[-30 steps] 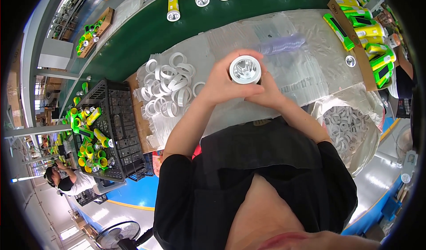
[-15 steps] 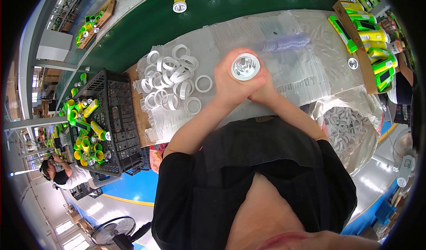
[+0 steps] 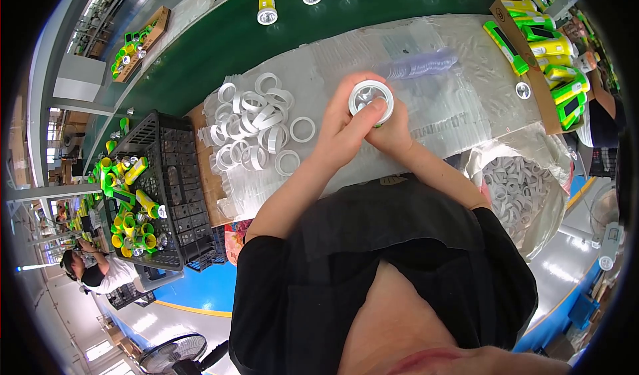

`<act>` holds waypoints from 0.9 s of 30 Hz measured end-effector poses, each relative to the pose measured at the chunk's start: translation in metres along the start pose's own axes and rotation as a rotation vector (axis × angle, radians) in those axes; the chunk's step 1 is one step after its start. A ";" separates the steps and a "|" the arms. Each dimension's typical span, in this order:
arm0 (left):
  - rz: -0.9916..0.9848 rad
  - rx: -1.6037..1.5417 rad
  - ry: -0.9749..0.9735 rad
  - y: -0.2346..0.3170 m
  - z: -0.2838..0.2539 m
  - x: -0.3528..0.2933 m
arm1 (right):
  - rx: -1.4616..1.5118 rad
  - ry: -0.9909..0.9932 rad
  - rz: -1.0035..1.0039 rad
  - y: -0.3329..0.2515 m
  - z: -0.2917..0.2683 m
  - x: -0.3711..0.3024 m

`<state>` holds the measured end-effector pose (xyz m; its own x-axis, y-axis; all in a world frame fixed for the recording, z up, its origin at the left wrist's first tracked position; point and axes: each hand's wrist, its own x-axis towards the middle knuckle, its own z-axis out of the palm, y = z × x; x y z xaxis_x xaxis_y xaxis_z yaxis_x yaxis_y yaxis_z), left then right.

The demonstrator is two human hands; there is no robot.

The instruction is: Assembling components of hand-held flashlights on an assembly line.

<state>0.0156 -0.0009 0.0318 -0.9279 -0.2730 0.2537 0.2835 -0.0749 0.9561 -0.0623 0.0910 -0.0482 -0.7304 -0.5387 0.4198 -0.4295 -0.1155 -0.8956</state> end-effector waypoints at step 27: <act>-0.102 -0.269 -0.101 -0.003 -0.035 0.022 | 0.736 -0.588 0.689 -0.048 -0.022 0.002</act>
<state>0.0031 -0.0398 0.0295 -0.9705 -0.1554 0.1844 0.2288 -0.3520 0.9076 -0.0546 0.1139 -0.0012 -0.2472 -0.9575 -0.1489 0.5148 0.0004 -0.8573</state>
